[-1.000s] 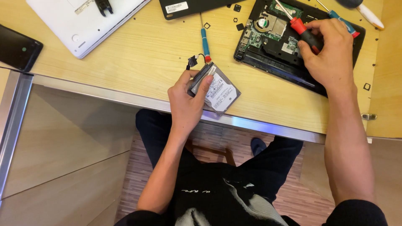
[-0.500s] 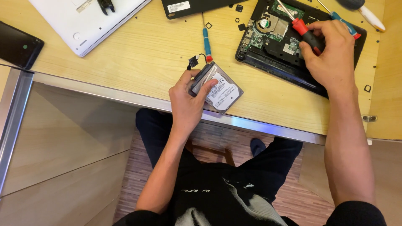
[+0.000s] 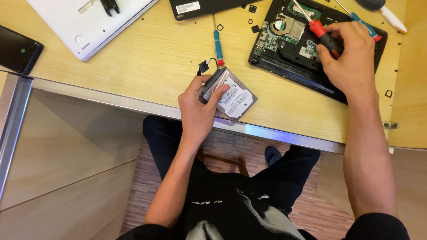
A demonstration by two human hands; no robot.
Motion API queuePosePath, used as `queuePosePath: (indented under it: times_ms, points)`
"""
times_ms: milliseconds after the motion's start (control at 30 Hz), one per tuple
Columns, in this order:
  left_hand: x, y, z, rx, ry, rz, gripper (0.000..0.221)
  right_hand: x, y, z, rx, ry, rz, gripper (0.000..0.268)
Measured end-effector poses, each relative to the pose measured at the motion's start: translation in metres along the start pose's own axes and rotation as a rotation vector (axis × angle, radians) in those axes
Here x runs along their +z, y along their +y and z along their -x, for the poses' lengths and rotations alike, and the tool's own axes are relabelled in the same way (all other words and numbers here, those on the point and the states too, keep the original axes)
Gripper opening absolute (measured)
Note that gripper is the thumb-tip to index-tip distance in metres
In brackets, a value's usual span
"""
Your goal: Disassembling a laptop to remove the hard drive and its mounting bracket using a screwdriver.
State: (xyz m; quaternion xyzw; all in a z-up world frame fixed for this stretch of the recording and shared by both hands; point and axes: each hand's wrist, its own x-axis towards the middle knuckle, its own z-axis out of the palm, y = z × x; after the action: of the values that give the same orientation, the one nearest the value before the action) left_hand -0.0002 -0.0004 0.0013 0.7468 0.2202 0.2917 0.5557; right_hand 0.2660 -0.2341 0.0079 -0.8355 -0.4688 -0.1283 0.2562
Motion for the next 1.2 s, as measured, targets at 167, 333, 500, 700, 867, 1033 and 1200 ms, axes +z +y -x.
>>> queuePosePath:
  times_ms: [167, 333, 500, 700, 867, 1033, 1200]
  points:
    - [0.0, 0.0, 0.001, 0.015, 0.01, -0.005, 0.027, 0.0, 0.0, 0.0, -0.008, -0.002, 0.009, 0.028]
    - [0.001, -0.003, 0.002, 0.009, 0.019, -0.013, 0.028, 0.0, 0.0, 0.0, -0.008, 0.0, 0.01, 0.028]
    - [0.0, 0.001, 0.002, -0.013, 0.003, -0.013, 0.032, 0.001, 0.001, 0.0, 0.003, -0.004, 0.011, 0.027]
    - [-0.002, 0.004, 0.002, -0.037, -0.012, 0.023, 0.034, -0.003, -0.009, -0.002, 0.043, -0.017, -0.004, 0.033]
    - [-0.002, 0.002, 0.003, -0.045, -0.011, 0.032, 0.032, -0.005, -0.017, -0.003, 0.128, -0.023, -0.042, 0.037]
    - [-0.001, 0.0, 0.002, -0.006, -0.007, 0.031, 0.032, -0.003, -0.011, -0.002, 0.067, -0.02, -0.008, 0.033]
    - [0.0, -0.001, 0.003, 0.023, 0.016, 0.007, 0.03, -0.003, -0.011, -0.002, 0.051, -0.013, -0.023, 0.033]
